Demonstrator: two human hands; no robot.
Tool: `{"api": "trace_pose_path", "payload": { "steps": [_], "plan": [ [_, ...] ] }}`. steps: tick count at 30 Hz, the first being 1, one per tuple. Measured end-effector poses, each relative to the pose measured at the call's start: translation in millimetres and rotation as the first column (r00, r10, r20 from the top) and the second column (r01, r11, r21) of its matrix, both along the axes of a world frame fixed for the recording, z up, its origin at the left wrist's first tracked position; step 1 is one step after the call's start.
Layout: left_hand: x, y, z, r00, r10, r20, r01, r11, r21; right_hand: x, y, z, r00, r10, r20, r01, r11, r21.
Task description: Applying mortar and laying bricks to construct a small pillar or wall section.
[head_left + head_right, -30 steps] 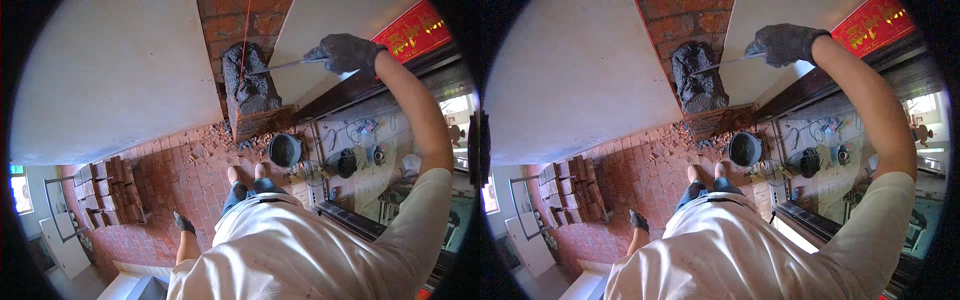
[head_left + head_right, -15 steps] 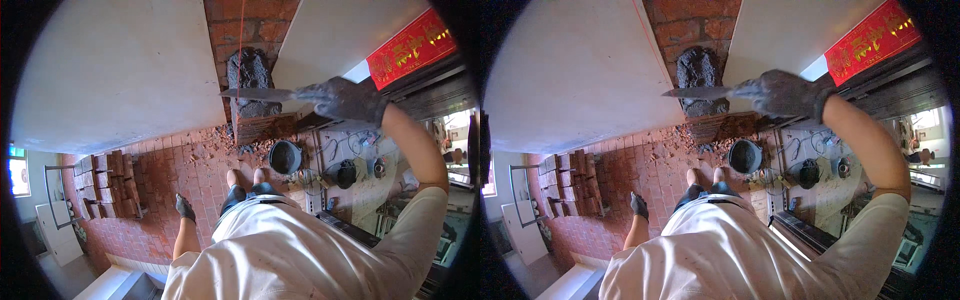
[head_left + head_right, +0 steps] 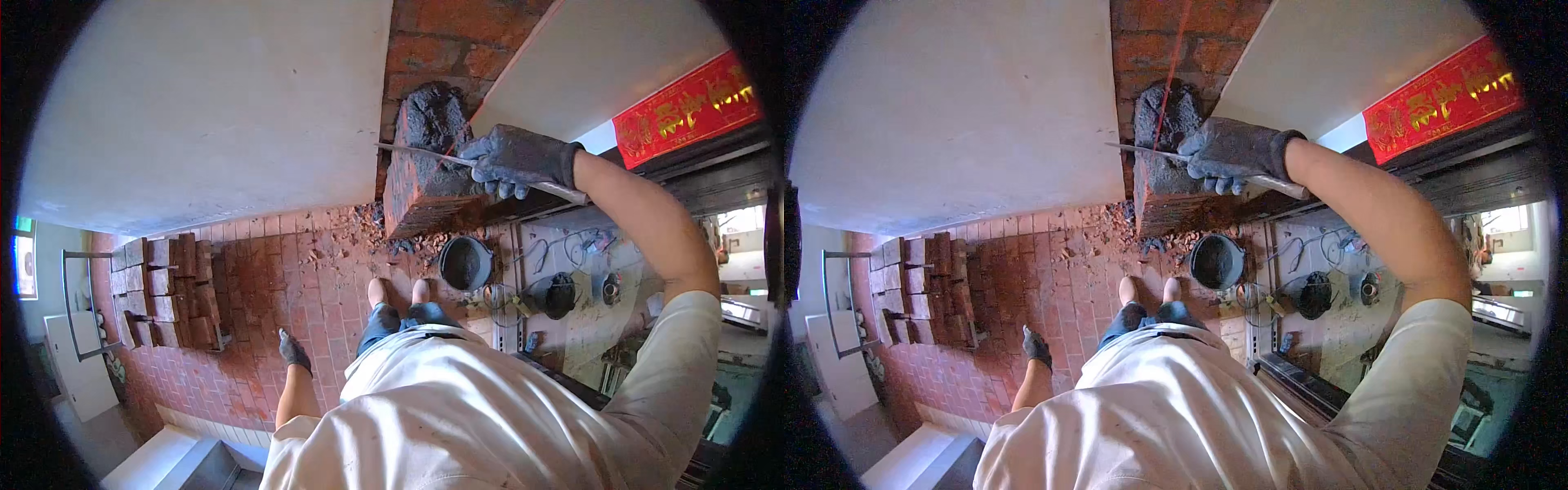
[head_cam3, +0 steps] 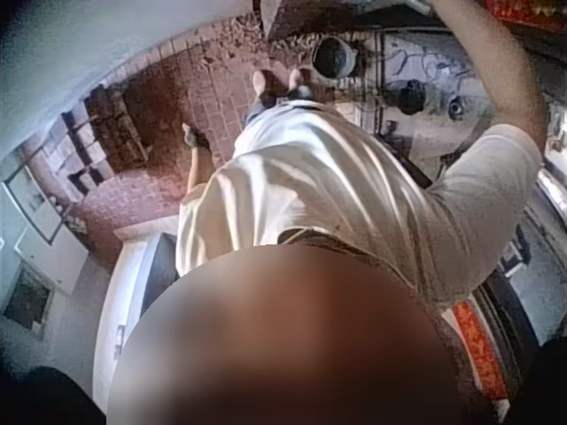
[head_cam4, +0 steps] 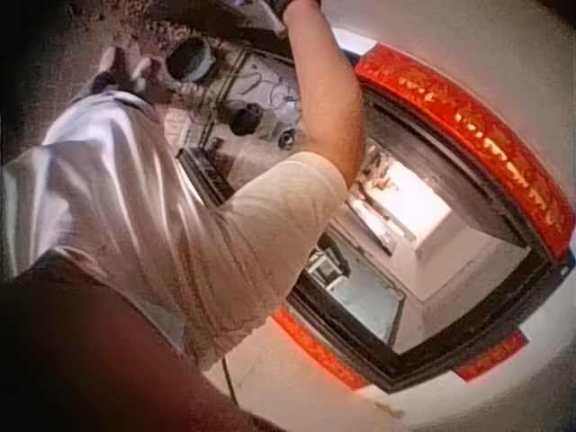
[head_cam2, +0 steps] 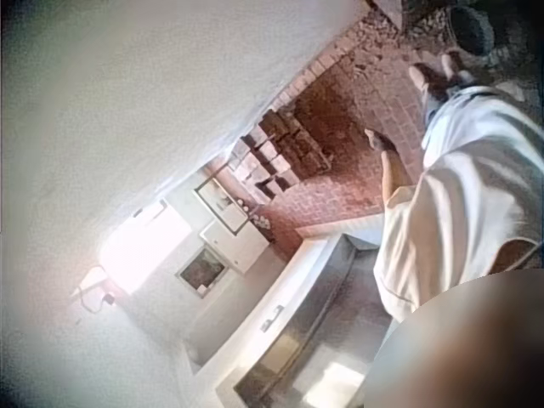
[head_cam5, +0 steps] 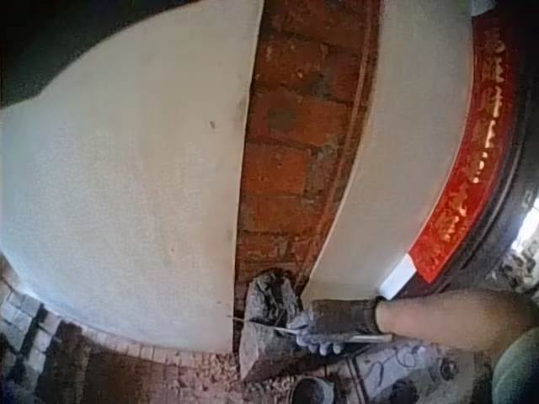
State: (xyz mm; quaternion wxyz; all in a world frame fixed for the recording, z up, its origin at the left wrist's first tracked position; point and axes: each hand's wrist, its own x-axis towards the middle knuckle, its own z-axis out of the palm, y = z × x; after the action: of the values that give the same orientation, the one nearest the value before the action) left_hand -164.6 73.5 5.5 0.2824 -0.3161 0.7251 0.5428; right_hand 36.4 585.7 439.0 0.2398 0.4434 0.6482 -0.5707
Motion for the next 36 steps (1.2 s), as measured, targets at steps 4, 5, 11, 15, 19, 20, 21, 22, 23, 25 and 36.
{"api": "trace_pose_path", "payload": {
  "steps": [4,5,11,15,19,20,21,22,23,25,36],
  "plan": [
    [-24,-78,-87,0.993,0.118,-0.029,-0.121,0.986,-0.116,-16,5,6,0.829,0.555,0.073,-0.477,0.633,0.61],
    [-24,-63,-83,0.995,0.101,-0.018,-0.102,0.989,-0.102,-13,14,-8,0.759,0.594,0.267,-0.561,0.389,0.731],
    [-15,-32,-24,0.996,0.061,0.059,-0.066,0.995,0.071,-10,29,-21,0.643,0.55,0.533,-0.624,-0.028,0.781],
    [0,-1,16,0.998,0.061,0.011,-0.062,0.995,0.079,25,32,-58,0.699,0.488,0.523,-0.523,-0.15,0.839],
    [-1,-6,7,1.0,0.023,0.008,-0.024,0.998,0.054,80,-3,-76,0.835,0.378,0.399,-0.354,-0.186,0.917],
    [-1,-10,2,1.0,0.011,0.007,-0.011,0.999,0.03,98,-13,-82,0.89,0.373,0.262,-0.221,-0.149,0.964],
    [-1,-19,-5,1.0,0.002,0.004,-0.002,1.0,0.024,117,-27,-93,0.929,0.339,0.149,-0.119,-0.108,0.987],
    [-1,-32,-15,0.999,0.033,-0.007,-0.033,0.999,-0.022,137,-41,-104,0.954,0.299,0.036,-0.015,-0.072,0.997],
    [-3,-47,-28,0.998,0.062,-0.02,-0.063,0.996,-0.066,160,-59,-114,0.965,0.261,-0.02,0.025,-0.015,1.0],
    [-8,-98,-57,1.0,0.013,-0.007,-0.014,0.994,-0.109,213,-98,-156,0.943,0.141,-0.301,0.265,0.225,0.938],
    [17,9,28,0.988,-0.132,-0.075,0.139,0.986,0.096,285,-115,-187,0.646,-0.573,-0.505,0.702,0.706,0.096]
  ]
}}
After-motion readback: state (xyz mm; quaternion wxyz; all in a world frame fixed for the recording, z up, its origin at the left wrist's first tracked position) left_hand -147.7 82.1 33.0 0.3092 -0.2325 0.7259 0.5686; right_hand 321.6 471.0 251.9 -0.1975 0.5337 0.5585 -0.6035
